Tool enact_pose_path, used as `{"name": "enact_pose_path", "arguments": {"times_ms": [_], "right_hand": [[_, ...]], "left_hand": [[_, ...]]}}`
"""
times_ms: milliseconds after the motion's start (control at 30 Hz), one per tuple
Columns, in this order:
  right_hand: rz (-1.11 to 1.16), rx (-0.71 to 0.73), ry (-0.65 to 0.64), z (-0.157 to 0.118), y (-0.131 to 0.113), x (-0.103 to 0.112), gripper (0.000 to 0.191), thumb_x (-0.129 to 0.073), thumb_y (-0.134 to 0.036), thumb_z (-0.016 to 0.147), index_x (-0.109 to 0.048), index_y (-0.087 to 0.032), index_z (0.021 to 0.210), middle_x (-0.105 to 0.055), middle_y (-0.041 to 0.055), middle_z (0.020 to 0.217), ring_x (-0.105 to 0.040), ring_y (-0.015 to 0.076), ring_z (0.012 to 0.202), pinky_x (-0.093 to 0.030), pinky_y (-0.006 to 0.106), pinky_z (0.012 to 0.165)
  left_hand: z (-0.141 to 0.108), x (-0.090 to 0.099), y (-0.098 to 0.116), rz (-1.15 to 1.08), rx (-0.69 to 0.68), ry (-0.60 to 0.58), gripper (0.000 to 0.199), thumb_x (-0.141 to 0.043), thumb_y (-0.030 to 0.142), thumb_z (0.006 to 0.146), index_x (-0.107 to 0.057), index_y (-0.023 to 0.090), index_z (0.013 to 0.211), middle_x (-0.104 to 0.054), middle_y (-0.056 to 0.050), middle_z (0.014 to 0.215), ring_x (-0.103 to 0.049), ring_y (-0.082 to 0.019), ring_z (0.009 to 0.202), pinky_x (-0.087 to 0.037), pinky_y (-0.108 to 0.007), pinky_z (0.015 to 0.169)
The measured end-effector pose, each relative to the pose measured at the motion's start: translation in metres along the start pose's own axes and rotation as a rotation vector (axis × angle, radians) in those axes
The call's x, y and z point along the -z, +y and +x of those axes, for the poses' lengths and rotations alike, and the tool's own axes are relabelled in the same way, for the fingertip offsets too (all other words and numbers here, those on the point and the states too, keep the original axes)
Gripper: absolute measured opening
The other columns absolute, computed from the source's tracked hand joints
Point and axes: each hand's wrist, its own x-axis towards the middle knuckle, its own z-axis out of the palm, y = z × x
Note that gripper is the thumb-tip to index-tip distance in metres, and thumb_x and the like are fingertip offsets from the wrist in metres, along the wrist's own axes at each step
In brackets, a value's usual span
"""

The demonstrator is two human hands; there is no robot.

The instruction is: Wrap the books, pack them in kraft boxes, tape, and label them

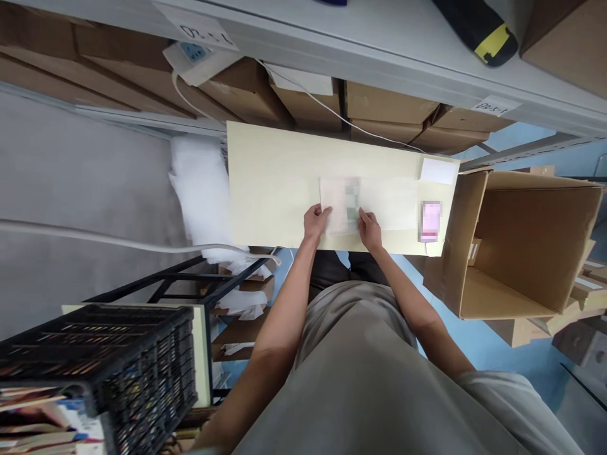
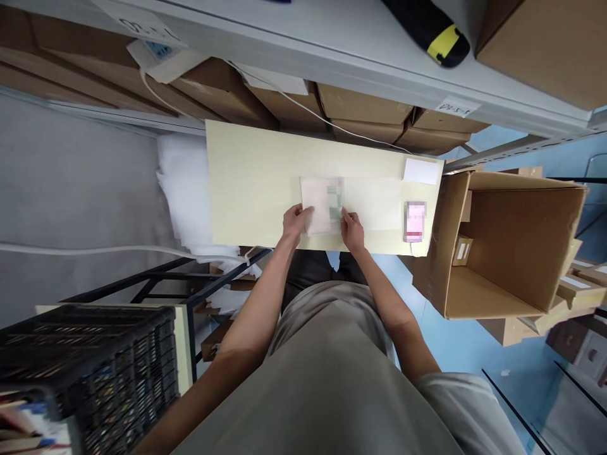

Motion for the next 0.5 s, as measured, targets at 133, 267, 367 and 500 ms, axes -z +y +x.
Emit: {"name": "enact_pose_path", "arguments": {"times_ms": [133, 267, 367, 500], "right_hand": [[-0.051, -0.002, -0.061, 0.004, -0.012, -0.013, 0.061, -0.035, -0.030, 0.116, -0.052, -0.019, 0.173, -0.066, 0.0193, 0.143, -0.074, 0.0317, 0.113, -0.066, 0.045, 0.096], [-0.108, 0.009, -0.080, 0.013, -0.027, -0.028, 0.060, -0.038, -0.029, 0.116, -0.052, -0.026, 0.175, -0.068, 0.0173, 0.138, -0.075, 0.0320, 0.110, -0.065, 0.045, 0.098], [-0.121, 0.000, -0.100, 0.019, -0.024, -0.018, 0.055, -0.045, -0.032, 0.116, -0.059, -0.028, 0.170, -0.073, 0.0162, 0.129, -0.076, 0.0314, 0.105, -0.064, 0.046, 0.101], [0.077, 0.025, -0.035, 0.020, -0.004, 0.021, 0.052, -0.048, -0.049, 0.116, -0.073, -0.021, 0.152, -0.077, 0.0170, 0.132, -0.078, 0.0293, 0.101, -0.066, 0.047, 0.101]], "left_hand": [[-0.008, 0.015, 0.016, -0.009, -0.041, 0.011, 0.024, -0.077, 0.025, 0.082, -0.066, 0.025, 0.103, -0.066, 0.002, 0.090, -0.065, -0.017, 0.085, -0.058, -0.029, 0.088], [-0.034, 0.026, 0.031, 0.118, -0.195, 0.051, 0.026, -0.076, 0.028, 0.089, -0.059, 0.026, 0.110, -0.070, -0.002, 0.103, -0.067, -0.017, 0.087, -0.058, -0.029, 0.083], [-0.054, 0.012, 0.041, 0.215, -0.291, 0.017, 0.033, -0.078, 0.033, 0.093, -0.056, 0.027, 0.116, -0.072, -0.004, 0.113, -0.070, -0.019, 0.091, -0.058, -0.031, 0.082], [-0.068, -0.037, 0.052, 0.304, -0.377, -0.017, 0.038, -0.081, 0.033, 0.097, -0.052, 0.026, 0.120, -0.070, -0.006, 0.118, -0.073, -0.022, 0.095, -0.059, -0.037, 0.093]]}}
